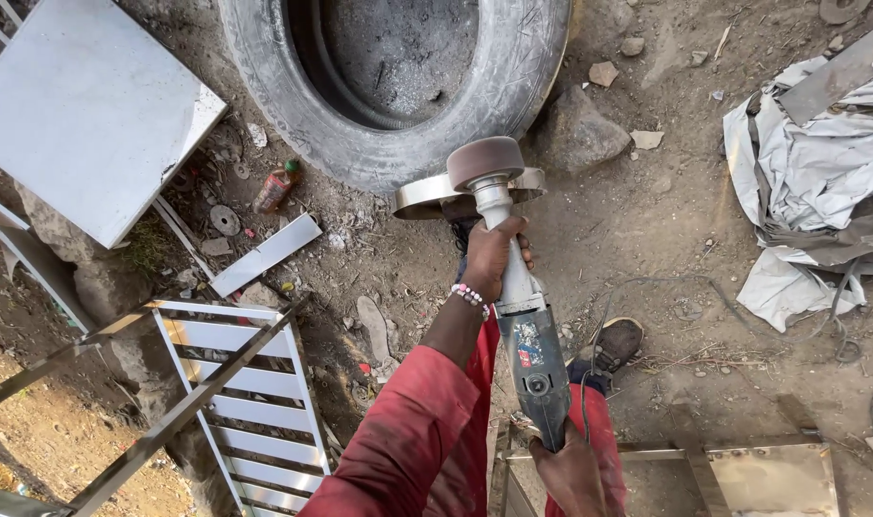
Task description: Polishing the edges of a circular metal component using a handheld power polisher in a workshop environment.
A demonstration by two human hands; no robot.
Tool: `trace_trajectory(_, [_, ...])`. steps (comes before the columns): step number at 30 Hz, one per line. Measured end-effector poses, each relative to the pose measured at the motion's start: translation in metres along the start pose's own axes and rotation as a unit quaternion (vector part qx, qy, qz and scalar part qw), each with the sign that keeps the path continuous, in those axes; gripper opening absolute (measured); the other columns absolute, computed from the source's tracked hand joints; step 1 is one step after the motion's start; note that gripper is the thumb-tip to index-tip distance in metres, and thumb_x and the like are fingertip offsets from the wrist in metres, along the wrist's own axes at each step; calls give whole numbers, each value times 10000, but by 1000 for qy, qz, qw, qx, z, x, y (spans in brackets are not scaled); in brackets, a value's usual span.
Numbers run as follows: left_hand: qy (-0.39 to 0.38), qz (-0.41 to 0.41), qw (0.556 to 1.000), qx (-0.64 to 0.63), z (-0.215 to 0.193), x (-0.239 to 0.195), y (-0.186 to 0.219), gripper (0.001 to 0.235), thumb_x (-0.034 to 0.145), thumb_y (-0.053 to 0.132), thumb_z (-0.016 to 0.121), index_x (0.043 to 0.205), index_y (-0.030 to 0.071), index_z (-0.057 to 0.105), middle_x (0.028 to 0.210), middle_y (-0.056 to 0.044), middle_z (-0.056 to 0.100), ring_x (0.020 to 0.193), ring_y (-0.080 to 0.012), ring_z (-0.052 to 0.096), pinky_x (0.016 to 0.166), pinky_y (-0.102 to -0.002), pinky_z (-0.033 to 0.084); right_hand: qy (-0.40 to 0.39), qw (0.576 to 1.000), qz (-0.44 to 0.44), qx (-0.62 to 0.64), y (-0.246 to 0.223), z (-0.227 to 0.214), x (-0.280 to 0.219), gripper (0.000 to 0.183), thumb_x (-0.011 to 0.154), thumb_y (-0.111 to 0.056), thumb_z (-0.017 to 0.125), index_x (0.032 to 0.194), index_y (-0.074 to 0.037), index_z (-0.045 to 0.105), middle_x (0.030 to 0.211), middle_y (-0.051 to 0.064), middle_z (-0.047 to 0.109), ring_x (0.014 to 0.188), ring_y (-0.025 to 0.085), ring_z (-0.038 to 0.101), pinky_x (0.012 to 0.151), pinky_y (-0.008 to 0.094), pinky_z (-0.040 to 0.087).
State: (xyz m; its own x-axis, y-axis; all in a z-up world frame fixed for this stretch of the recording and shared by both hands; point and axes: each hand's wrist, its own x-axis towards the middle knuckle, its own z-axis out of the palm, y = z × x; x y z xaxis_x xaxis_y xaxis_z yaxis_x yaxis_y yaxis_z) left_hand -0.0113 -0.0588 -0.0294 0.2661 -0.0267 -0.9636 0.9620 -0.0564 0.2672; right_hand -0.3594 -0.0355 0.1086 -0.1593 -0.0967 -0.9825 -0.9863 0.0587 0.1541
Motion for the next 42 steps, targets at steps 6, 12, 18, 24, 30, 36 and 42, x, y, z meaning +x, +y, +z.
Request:
trace_trajectory(6, [-12,-12,999,51,43,32,-26,201,1015,61,817,1129,58,652,744,-128,726,503,-216,646,488,-450,617,11,999,26,44,-3,-16,8,521,998,-350,900,1506,-241,867,1057,54,973,775,255,801,719,452,687])
trace_trajectory(12, [-12,-30,998,50,68,44,-33,169,1005,59,797,1096,34,656,734,-142,701,492,-216,638,458,-435,566,3,994,48,101,-14,-35,10,467,1052,-239,892,1515,-181,881,1006,110,924,664,249,681,610,463,611])
trace_trajectory(18, [-29,-10,999,8,23,3,-3,301,1028,111,851,1232,88,630,764,-77,710,560,-204,644,523,-410,610,-30,998,-6,-50,-25,-44,-22,463,1090,-349,844,1539,-248,791,1059,-29,1000,745,168,852,688,370,768])
trace_trajectory(24, [-25,11,996,-79,-18,-23,36,238,1016,98,900,1109,60,684,671,-102,664,497,-219,644,460,-430,598,-22,994,-4,-105,-35,-27,-49,683,978,-467,771,1649,-369,690,1454,59,964,1411,412,874,1208,578,689])
trace_trajectory(30, [-40,-30,997,-54,16,3,22,238,1033,143,933,1115,76,720,763,-78,727,537,-204,678,488,-422,658,78,990,29,-116,-19,-35,-48,579,862,-539,806,1421,-389,813,1435,61,945,1457,404,815,1225,566,645])
trace_trajectory(36, [-57,-62,995,-50,56,15,-3,255,1022,141,885,1141,66,672,749,-101,707,527,-209,665,500,-419,642,79,994,34,-72,-5,-63,-29,650,916,-450,842,1548,-295,838,1354,72,965,1285,351,897,1175,509,692])
trace_trajectory(42, [-69,-34,994,-71,9,-7,5,316,992,171,938,1232,67,761,816,-81,742,581,-184,693,528,-394,676,82,993,25,-85,-1,-25,-50,539,960,-441,930,1481,-318,867,1252,-34,1026,1181,272,984,1272,451,749])
